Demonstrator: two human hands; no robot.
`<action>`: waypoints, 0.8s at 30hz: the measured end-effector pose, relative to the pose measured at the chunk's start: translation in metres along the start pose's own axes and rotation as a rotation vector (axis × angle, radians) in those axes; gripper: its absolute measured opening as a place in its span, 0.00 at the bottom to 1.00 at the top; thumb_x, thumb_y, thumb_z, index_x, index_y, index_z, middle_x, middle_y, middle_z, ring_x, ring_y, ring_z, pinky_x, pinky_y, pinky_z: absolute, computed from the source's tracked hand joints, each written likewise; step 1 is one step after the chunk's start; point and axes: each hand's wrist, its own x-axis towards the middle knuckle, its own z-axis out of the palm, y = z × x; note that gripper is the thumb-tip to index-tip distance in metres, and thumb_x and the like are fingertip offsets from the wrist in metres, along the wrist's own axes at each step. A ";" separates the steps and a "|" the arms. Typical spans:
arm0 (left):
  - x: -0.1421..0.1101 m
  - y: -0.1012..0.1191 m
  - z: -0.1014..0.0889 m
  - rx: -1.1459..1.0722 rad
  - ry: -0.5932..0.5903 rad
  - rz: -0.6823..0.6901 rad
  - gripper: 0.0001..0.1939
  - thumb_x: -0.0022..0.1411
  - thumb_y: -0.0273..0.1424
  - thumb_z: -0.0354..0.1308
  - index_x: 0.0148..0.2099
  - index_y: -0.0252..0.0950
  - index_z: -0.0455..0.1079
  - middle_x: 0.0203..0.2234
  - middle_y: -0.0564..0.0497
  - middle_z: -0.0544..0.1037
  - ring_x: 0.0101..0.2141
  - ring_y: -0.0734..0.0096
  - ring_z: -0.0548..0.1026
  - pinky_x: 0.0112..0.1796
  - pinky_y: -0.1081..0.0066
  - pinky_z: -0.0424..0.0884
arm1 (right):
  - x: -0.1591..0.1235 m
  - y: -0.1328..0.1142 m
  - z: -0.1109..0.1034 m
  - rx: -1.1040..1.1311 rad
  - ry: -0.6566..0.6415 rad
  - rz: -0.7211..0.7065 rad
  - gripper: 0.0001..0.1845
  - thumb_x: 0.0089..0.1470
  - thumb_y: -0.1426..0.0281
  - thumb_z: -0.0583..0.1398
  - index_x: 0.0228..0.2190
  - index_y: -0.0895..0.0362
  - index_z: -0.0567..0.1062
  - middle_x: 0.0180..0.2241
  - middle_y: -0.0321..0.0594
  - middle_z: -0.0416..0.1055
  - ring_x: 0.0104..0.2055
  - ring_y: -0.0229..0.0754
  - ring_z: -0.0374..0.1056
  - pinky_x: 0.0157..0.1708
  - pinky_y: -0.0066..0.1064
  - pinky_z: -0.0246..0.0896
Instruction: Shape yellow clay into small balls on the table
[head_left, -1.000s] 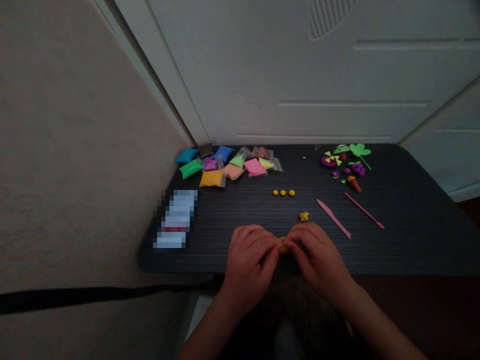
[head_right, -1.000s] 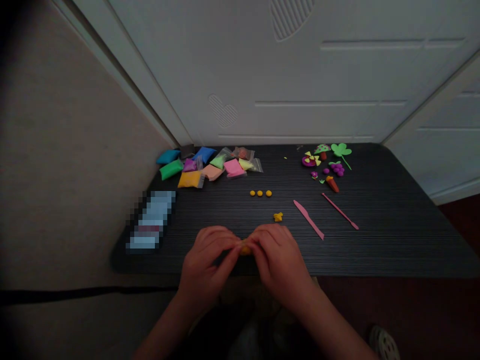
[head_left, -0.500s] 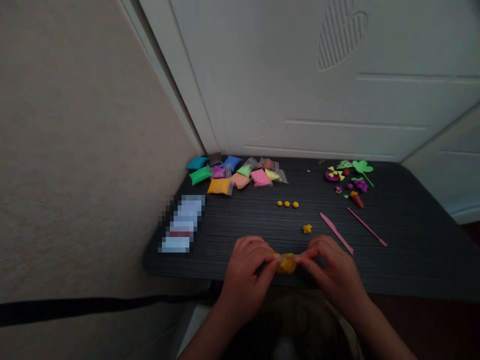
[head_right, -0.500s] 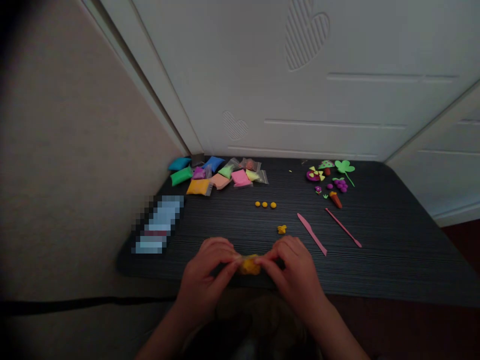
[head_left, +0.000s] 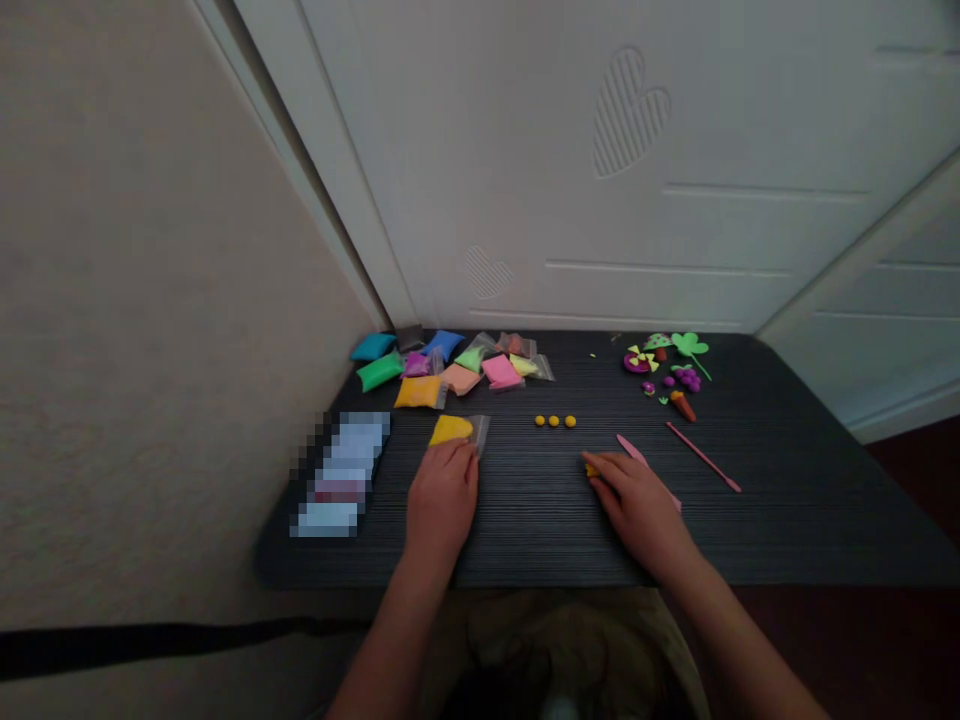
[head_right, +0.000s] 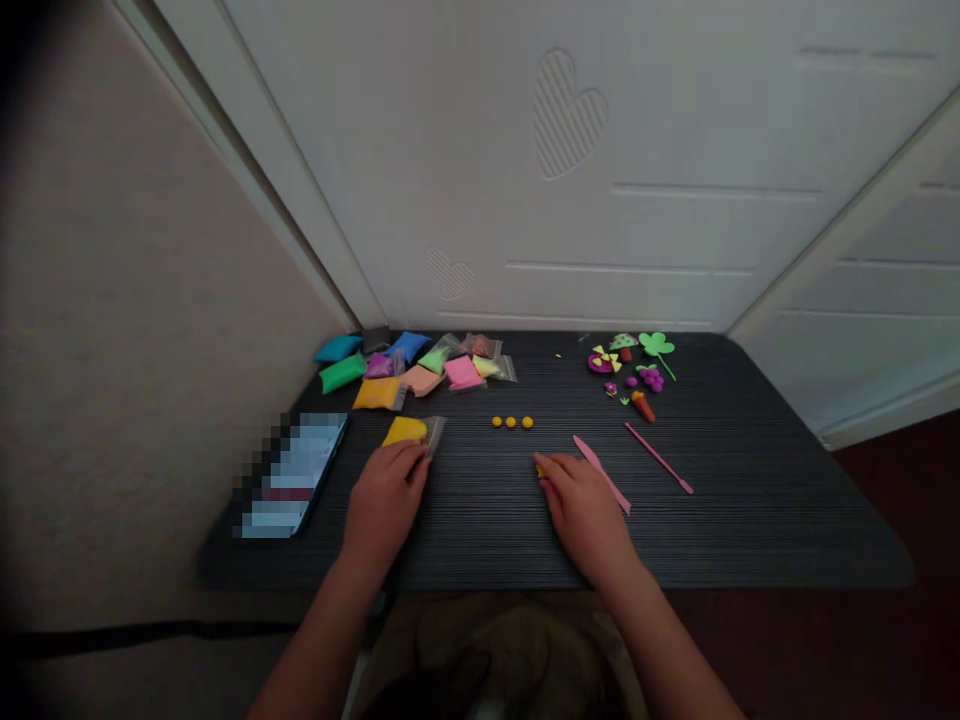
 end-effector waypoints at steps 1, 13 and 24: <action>-0.001 0.000 0.001 0.004 -0.002 -0.009 0.10 0.58 0.29 0.50 0.40 0.36 0.70 0.39 0.43 0.73 0.42 0.58 0.69 0.45 0.57 0.65 | 0.001 0.000 0.001 0.019 0.000 0.001 0.15 0.54 0.69 0.53 0.44 0.53 0.70 0.40 0.43 0.71 0.44 0.45 0.66 0.46 0.45 0.60; -0.016 0.106 -0.009 -1.492 -0.491 -0.720 0.22 0.61 0.42 0.45 0.46 0.32 0.69 0.41 0.43 0.75 0.41 0.65 0.72 0.42 0.66 0.68 | -0.011 -0.049 -0.006 0.234 0.104 -0.015 0.06 0.53 0.67 0.55 0.30 0.54 0.72 0.32 0.39 0.68 0.39 0.41 0.64 0.38 0.36 0.62; -0.018 0.110 0.010 -1.832 -0.223 -1.050 0.17 0.58 0.34 0.54 0.50 0.38 0.63 0.32 0.51 0.77 0.32 0.79 0.74 0.36 0.77 0.70 | -0.030 -0.064 0.004 0.230 0.228 -0.167 0.24 0.56 0.68 0.49 0.54 0.50 0.57 0.57 0.42 0.52 0.60 0.51 0.45 0.55 0.52 0.44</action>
